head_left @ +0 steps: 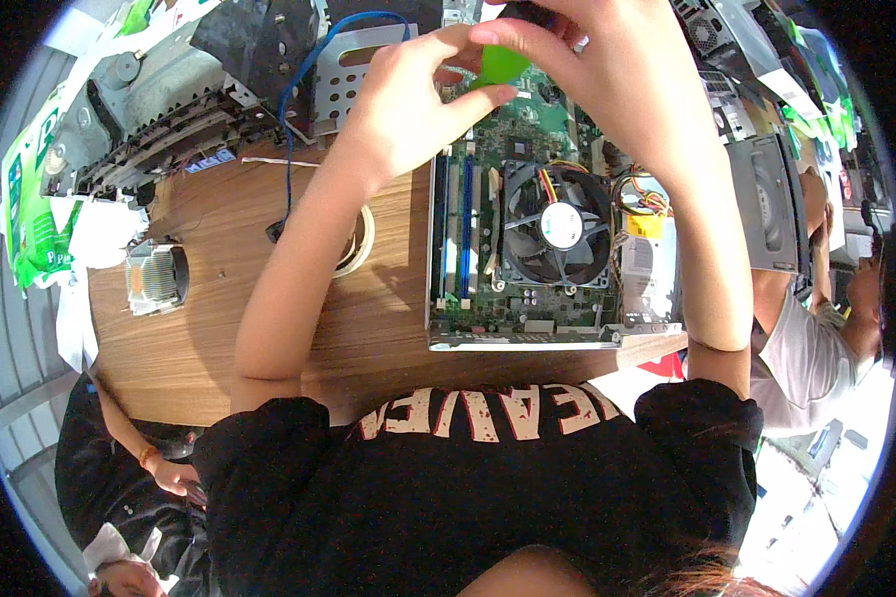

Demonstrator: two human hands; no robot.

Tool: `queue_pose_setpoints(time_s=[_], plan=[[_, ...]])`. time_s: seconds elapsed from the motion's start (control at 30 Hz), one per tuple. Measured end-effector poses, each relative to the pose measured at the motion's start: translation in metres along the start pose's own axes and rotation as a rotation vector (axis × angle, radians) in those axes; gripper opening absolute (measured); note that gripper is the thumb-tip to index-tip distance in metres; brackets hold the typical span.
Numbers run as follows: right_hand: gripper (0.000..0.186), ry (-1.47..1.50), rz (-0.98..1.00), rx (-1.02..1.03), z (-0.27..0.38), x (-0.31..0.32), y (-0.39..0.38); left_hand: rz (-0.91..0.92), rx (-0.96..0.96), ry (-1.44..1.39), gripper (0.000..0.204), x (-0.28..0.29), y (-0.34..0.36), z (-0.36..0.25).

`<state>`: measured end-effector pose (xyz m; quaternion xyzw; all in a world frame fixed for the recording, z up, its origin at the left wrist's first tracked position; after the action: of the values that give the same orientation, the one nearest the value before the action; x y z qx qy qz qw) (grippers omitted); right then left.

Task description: The person uses a screwdriver to remove and replace screws on a computer motherboard and case, handling a cooling fan and small metal components by hand while working inside the open chassis on a wooden table.

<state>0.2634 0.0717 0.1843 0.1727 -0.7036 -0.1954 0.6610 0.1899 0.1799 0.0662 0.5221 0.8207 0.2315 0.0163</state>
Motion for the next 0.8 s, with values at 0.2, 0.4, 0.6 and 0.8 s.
queue_pose_setpoints(time_s=[0.2,0.4,0.6,0.8], plan=[[0.044,0.553,0.131,0.180,0.001,0.000,0.012,0.168,0.023,-0.289,0.035,0.004,-0.002,0.006],[0.040,0.529,0.131,0.025,-0.007,-0.007,0.001,0.085,0.160,0.084,0.036,0.008,0.002,-0.004],[0.032,0.079,0.028,0.008,-0.004,-0.002,-0.004,-0.035,-0.060,0.351,0.042,0.009,0.003,-0.023],[0.017,0.276,0.168,0.212,-0.007,-0.001,0.005,0.197,-0.090,0.104,0.038,0.012,-0.002,-0.018]])
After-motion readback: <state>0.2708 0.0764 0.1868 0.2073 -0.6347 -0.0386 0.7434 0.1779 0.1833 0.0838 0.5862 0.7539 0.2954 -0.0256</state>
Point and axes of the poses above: each hand's wrist, its own y-axis towards the middle knuckle, its own x-axis out of the back of the hand, z = x × y, the point moved 6 cm from there along y, towards the middle knuckle, and after that the axes turned 11 degrees about -y, right-handed, at the moved point
